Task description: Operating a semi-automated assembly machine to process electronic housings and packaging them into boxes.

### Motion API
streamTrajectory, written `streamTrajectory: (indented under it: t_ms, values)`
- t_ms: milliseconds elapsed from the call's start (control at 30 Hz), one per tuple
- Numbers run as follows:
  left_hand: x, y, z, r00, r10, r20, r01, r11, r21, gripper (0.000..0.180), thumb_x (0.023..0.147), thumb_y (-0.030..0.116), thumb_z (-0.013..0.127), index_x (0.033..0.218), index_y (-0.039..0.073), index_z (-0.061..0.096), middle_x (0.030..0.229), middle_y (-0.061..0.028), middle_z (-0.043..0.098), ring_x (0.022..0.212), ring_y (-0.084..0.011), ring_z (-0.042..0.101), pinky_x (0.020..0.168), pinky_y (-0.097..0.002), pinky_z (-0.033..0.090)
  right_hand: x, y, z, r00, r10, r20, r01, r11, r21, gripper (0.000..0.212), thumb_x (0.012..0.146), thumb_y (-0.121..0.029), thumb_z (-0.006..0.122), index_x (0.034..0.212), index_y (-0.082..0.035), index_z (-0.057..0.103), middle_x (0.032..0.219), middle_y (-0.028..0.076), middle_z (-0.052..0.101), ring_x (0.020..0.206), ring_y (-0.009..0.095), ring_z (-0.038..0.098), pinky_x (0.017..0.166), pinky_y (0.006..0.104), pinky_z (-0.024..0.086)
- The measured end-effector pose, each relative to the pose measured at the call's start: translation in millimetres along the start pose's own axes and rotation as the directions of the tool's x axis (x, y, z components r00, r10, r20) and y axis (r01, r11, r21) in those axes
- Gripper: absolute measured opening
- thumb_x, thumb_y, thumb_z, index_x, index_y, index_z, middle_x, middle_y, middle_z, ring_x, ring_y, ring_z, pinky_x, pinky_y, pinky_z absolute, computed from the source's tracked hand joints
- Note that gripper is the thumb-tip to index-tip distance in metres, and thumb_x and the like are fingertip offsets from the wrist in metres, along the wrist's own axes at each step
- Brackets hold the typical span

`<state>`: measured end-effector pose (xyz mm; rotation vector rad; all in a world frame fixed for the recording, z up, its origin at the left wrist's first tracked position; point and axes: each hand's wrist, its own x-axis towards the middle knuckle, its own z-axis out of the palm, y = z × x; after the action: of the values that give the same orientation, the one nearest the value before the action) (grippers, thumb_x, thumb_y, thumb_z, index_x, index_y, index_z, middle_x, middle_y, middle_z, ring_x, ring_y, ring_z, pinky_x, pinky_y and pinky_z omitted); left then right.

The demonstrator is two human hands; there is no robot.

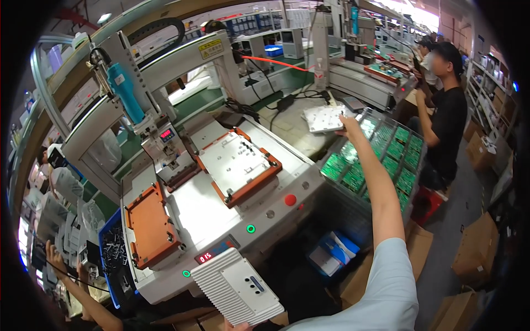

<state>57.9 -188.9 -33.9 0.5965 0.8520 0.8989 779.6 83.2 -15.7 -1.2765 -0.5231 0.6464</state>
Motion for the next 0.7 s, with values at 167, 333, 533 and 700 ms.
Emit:
streamTrajectory:
  t_ms: [167, 333, 533, 700]
  values:
    - [5.2, 8.1, 20.7, 0.996, -0.029, -0.083, 0.026, 0.999, -0.035, 0.079, 0.076, 0.001, 0.069, 0.147, 0.003, 0.037, 0.138, -0.0168, 0.053, 0.123, -0.0328, 0.055, 0.103, -0.0471, 0.047, 63.7, 34.4, 8.6, 0.991, 0.032, -0.13, -0.033, 0.999, -0.005, 0.034, 0.097, -0.033, 0.06, 0.112, -0.002, 0.065, 0.096, 0.01, 0.071, 0.079, 0.024, 0.07, 0.06, 0.039, 0.061]
    - [15.2, 10.3, 32.8, 0.994, -0.062, -0.089, 0.054, 0.994, -0.09, 0.078, 0.072, 0.0, 0.072, 0.143, 0.0, 0.041, 0.132, -0.0167, 0.058, 0.121, -0.032, 0.057, 0.104, -0.046, 0.046, 109.5, 66.5, 6.2, 0.99, 0.04, -0.137, -0.034, 0.998, 0.047, 0.034, 0.098, -0.035, 0.058, 0.11, -0.004, 0.066, 0.094, 0.011, 0.071, 0.073, 0.025, 0.068, 0.053, 0.0369, 0.055]
    - [26.9, 5.7, 19.2, 0.994, -0.076, -0.075, 0.072, 0.996, -0.046, 0.077, 0.069, 0.001, 0.074, 0.14, -0.002, 0.044, 0.127, -0.0164, 0.062, 0.118, -0.0316, 0.06, 0.102, -0.0446, 0.047, 140.1, 71.2, -6.4, 0.934, -0.05, -0.353, -0.037, 0.971, -0.236, 0.033, 0.093, -0.031, 0.061, 0.101, 0.001, 0.066, 0.092, 0.014, 0.068, 0.078, 0.027, 0.064, 0.065, 0.0405, 0.05]
    - [27.7, 1.9, 13.8, 0.997, -0.072, -0.028, 0.071, 0.997, -0.028, 0.081, 0.069, 0.003, 0.072, 0.143, -0.002, 0.041, 0.134, -0.0158, 0.057, 0.126, -0.0305, 0.053, 0.108, -0.0438, 0.04, 84.1, 15.2, -11.1, 0.953, -0.301, -0.041, 0.246, 0.843, -0.479, 0.036, 0.087, -0.023, 0.062, 0.112, 0.002, 0.068, 0.099, 0.017, 0.07, 0.096, 0.026, 0.065, 0.082, 0.0382, 0.049]
